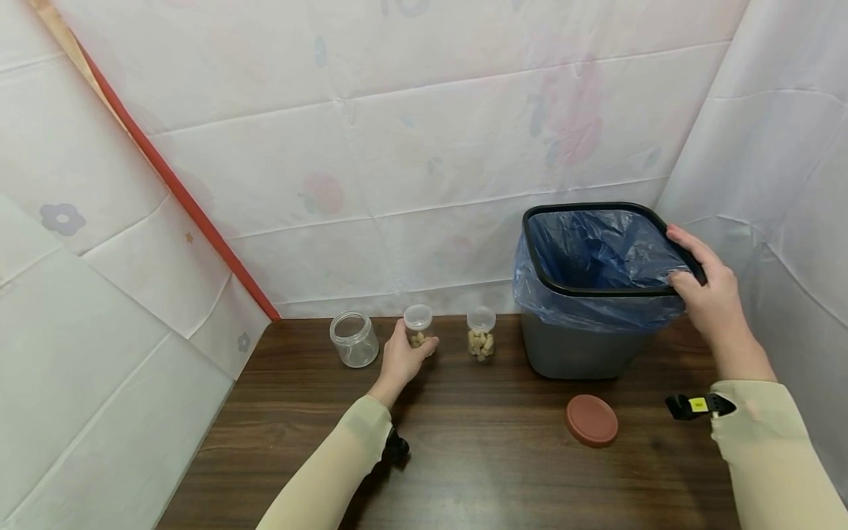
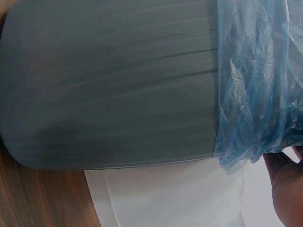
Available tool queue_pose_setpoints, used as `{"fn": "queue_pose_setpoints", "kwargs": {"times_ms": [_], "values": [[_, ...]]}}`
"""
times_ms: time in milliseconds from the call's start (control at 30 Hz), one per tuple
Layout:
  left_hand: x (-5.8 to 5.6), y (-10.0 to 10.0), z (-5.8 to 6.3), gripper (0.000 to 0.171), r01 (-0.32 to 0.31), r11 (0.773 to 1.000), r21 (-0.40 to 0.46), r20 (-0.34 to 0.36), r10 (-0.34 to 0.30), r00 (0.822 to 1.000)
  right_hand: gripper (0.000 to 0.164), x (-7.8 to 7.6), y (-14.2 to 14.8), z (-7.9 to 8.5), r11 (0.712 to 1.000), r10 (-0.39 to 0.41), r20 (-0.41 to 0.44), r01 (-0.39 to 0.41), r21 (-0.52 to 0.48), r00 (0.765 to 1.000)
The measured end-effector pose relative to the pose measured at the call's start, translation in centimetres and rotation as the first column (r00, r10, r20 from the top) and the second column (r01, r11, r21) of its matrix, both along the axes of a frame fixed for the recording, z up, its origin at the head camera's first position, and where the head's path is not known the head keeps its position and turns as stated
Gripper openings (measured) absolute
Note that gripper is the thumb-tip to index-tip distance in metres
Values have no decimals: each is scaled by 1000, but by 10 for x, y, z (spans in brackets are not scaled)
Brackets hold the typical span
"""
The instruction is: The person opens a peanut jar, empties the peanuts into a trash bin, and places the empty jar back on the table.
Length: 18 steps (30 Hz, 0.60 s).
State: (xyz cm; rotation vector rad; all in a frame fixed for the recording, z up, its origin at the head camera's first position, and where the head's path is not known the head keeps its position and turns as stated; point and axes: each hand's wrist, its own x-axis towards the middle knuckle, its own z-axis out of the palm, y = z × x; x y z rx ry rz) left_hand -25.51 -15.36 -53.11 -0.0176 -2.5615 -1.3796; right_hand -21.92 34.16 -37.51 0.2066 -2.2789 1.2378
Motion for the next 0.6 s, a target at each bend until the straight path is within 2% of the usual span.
{"fn": "queue_pose_setpoints", "kwargs": {"times_ms": [133, 200, 267, 367, 433, 600], "values": [[-17, -12, -27, 65, -19, 999, -28, -26, 19, 999, 65, 0, -1, 0, 1000, 0, 2, 0, 3, 1000], [-19, -15, -30, 66, -26, 999, -33, -25, 26, 999, 65, 0, 0, 0, 1000, -2, 4, 2, 4, 1000], [-10, -15, -17, 62, -23, 1000, -6, 2, 23, 1000, 65, -1, 0, -1, 1000, -5, 5, 5, 4, 1000], [10, -9, 13, 55, -35, 999, 15, 44, 34, 998, 65, -2, 2, -1, 1000, -8, 4, 8, 3, 1000], [19, -6, 27, 51, -41, 999, 21, 60, 40, 997, 65, -2, 2, -1, 1000, -10, 5, 10, 4, 1000], [33, -4, 44, 50, -44, 998, 35, 61, 42, 997, 66, 0, 1, 0, 1000, -3, 8, 3, 0, 1000]]}}
